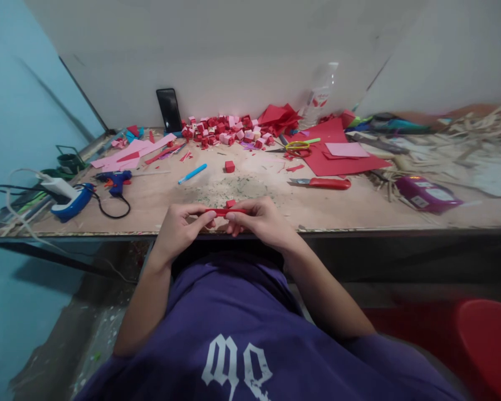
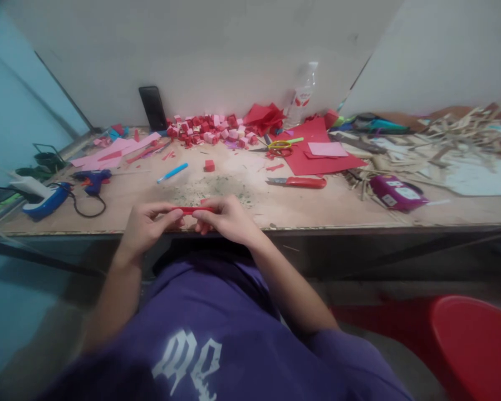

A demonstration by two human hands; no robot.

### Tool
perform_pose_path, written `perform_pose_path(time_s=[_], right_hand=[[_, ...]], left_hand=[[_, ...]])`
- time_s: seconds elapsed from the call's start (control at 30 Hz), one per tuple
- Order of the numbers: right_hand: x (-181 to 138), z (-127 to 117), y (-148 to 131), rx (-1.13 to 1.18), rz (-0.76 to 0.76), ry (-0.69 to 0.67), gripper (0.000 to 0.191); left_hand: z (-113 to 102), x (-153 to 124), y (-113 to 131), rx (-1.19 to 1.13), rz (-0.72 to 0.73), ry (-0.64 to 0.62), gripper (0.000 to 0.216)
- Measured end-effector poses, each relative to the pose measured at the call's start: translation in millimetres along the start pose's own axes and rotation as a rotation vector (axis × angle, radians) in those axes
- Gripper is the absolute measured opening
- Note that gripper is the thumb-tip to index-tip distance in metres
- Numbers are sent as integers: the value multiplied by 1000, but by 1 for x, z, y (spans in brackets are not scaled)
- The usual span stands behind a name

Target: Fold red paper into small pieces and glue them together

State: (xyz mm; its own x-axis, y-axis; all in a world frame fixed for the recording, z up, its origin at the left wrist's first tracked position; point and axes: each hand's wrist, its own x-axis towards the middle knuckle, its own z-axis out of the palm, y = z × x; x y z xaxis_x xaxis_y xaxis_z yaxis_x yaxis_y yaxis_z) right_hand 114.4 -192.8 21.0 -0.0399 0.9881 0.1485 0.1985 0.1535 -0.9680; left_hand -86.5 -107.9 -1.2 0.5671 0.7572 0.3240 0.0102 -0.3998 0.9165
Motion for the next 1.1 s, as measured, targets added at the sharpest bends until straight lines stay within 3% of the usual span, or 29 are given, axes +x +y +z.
perform_pose_path(time_s=[0.2, 0.43, 0.77, 1.1], right_hand=[[1, 1, 1, 92, 71, 27, 34], [5, 1, 5, 245, 100, 61, 25], [3, 2, 6, 318, 104, 82, 31], [2, 3, 7, 331, 92, 72, 27]], left_hand=[[1, 2, 0, -6, -21, 23, 29], [-5, 6, 9, -65, -67, -122, 25], [0, 8, 7, -185, -75, 8, 23], [-2, 13, 10, -167, -101, -172, 33]])
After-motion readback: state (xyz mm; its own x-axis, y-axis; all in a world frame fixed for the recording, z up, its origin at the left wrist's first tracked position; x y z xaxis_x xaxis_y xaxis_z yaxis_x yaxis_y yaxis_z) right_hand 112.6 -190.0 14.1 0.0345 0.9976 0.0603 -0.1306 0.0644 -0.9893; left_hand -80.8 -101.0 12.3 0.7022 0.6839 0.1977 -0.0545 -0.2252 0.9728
